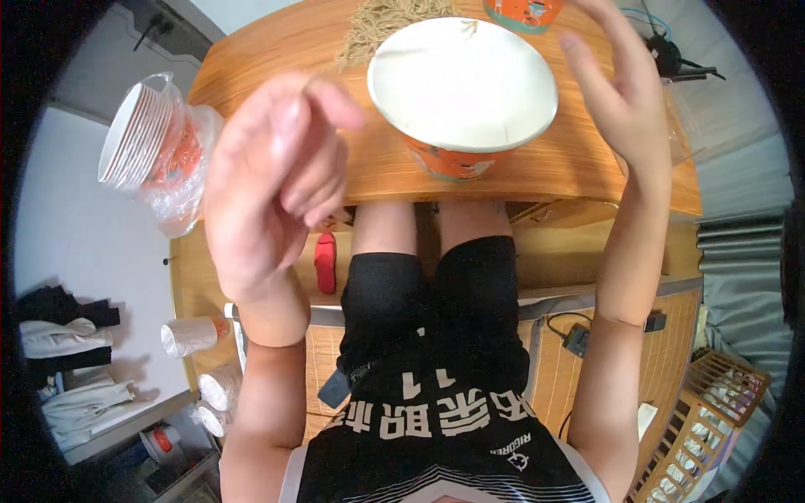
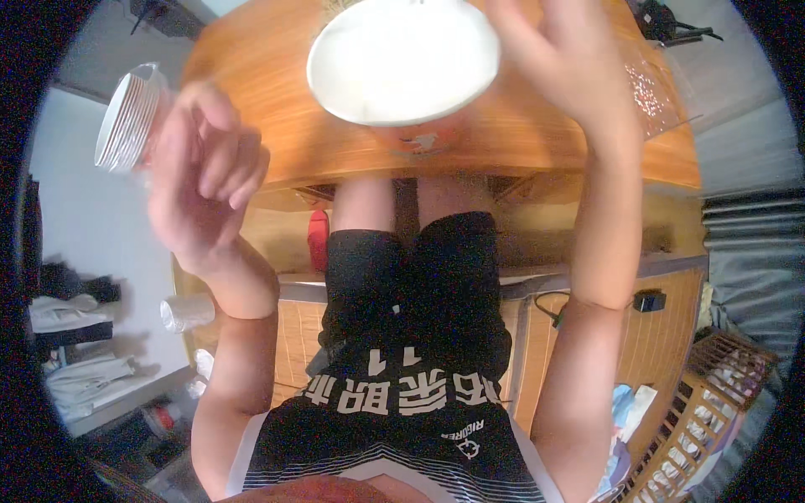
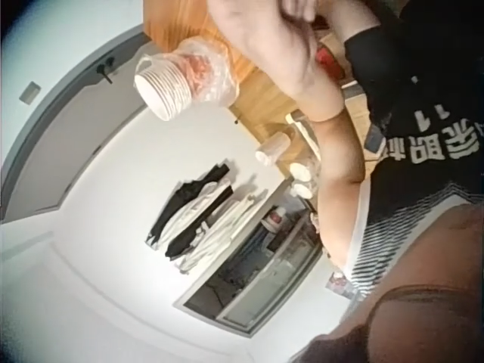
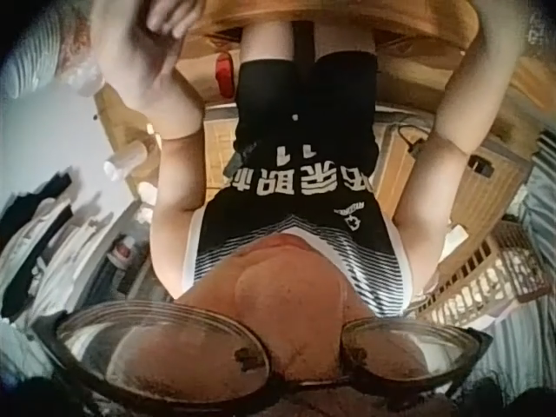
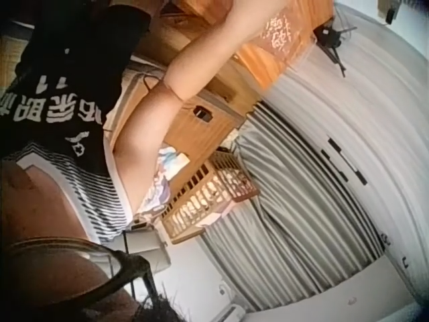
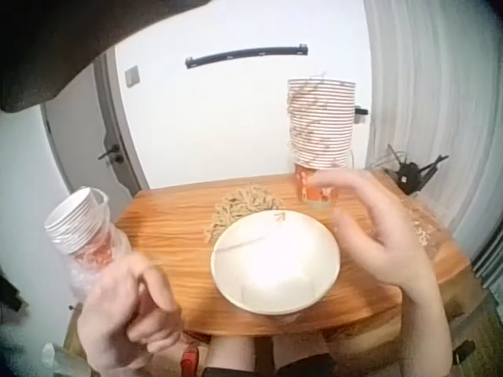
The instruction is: Attach a string handle to a paper bucket by threading it through pre-made holes.
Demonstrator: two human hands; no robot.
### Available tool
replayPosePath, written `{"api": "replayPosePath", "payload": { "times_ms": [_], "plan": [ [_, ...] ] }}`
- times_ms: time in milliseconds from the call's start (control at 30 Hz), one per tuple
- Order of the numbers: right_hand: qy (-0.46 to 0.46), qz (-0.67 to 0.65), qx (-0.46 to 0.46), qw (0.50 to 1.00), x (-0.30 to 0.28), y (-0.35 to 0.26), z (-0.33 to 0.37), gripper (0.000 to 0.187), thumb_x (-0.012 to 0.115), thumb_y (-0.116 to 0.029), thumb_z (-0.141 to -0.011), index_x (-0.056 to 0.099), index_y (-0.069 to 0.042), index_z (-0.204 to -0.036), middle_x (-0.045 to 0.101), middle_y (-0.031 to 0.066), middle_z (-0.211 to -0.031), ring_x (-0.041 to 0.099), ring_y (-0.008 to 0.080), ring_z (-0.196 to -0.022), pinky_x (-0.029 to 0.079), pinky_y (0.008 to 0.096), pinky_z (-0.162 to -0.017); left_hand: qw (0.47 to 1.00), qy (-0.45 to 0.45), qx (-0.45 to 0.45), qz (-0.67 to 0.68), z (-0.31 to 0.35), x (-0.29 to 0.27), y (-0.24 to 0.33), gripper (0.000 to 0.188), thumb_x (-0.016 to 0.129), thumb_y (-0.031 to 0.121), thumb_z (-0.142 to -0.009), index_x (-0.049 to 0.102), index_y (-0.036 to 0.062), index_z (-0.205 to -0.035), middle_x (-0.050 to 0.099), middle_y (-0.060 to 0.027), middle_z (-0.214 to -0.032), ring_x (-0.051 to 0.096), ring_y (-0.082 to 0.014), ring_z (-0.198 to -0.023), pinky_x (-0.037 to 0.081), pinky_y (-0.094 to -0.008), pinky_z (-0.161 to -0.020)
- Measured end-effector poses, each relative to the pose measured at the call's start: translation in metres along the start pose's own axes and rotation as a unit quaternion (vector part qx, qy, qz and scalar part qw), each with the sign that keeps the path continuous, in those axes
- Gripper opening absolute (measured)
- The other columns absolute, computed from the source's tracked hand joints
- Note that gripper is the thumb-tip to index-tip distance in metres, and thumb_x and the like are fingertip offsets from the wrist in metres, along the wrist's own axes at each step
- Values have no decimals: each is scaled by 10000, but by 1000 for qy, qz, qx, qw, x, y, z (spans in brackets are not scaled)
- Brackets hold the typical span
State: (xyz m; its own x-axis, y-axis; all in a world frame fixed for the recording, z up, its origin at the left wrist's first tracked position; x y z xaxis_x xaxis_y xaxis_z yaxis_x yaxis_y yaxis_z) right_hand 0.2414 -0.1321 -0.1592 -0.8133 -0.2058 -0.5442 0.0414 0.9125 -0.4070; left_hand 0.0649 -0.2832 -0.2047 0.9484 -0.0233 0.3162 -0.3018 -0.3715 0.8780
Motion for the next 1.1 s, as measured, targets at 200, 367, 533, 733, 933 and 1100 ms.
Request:
{"api": "replayPosePath", "payload": {
  "times_ms": [200,367,533,733,933,1100],
  "plan": [
    [-164,173,21,971,42,7,-21,434,647,-92,-872,583,6,-1290,603,176,-1301,543,319,-1253,414,410,-1096,964,123,-134,-196,63,-37,-45,238,616,234,-992,675,8,-1037,570,40,-728,467,-32,-622,361,-196,-568],
    [-81,-58,127,987,45,76,-3,333,607,-123,-947,629,-81,-1276,647,119,-1279,567,223,-1213,465,358,-992,824,214,-69,-519,83,-77,-40,188,705,125,-909,707,-24,-1022,713,-111,-964,664,-204,-907,507,-331,-839],
    [-71,-89,243,963,45,100,15,450,569,-118,-967,532,-86,-1414,622,75,-1298,601,141,-1068,500,287,-869,824,235,120,-501,16,-45,35,193,718,152,-903,714,-24,-982,707,-79,-857,649,-152,-797,510,-284,-751],
    [-53,-107,267,956,53,101,23,407,577,-135,-958,569,-47,-1356,648,55,-1206,620,114,-924,499,255,-778,623,-28,-101,-775,-114,-6,-58,482,665,492,-857,751,22,-927,730,-179,-808,687,-366,-686,542,-460,-674],
    [-81,-140,256,953,64,127,30,325,557,-99,-927,624,-5,-1231,677,53,-1022,622,110,-887,507,259,-768,801,-77,-136,-579,-95,-12,-46,423,659,432,-915,751,19,-931,693,-66,-719,629,-142,-619,486,-293,-573],
    [-85,-38,368,925,53,86,16,287,576,-69,-907,653,50,-1157,715,164,-1022,682,234,-908,550,342,-814,962,8,-116,-247,-23,-27,-25,389,501,363,-1053,709,38,-998,582,28,-635,434,-9,-538,278,-176,-482]
  ]
}}
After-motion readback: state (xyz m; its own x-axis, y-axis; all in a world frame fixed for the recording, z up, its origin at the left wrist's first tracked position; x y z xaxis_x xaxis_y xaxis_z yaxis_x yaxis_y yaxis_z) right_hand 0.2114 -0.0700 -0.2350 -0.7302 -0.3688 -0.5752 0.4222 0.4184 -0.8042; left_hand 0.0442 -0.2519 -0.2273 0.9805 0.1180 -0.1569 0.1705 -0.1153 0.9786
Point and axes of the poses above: each hand's wrist, its own z-axis away from the middle knuckle, its own x-axis out of the palm, y = z × x, the point moved 9 cm from there along -z, towards the middle knuckle
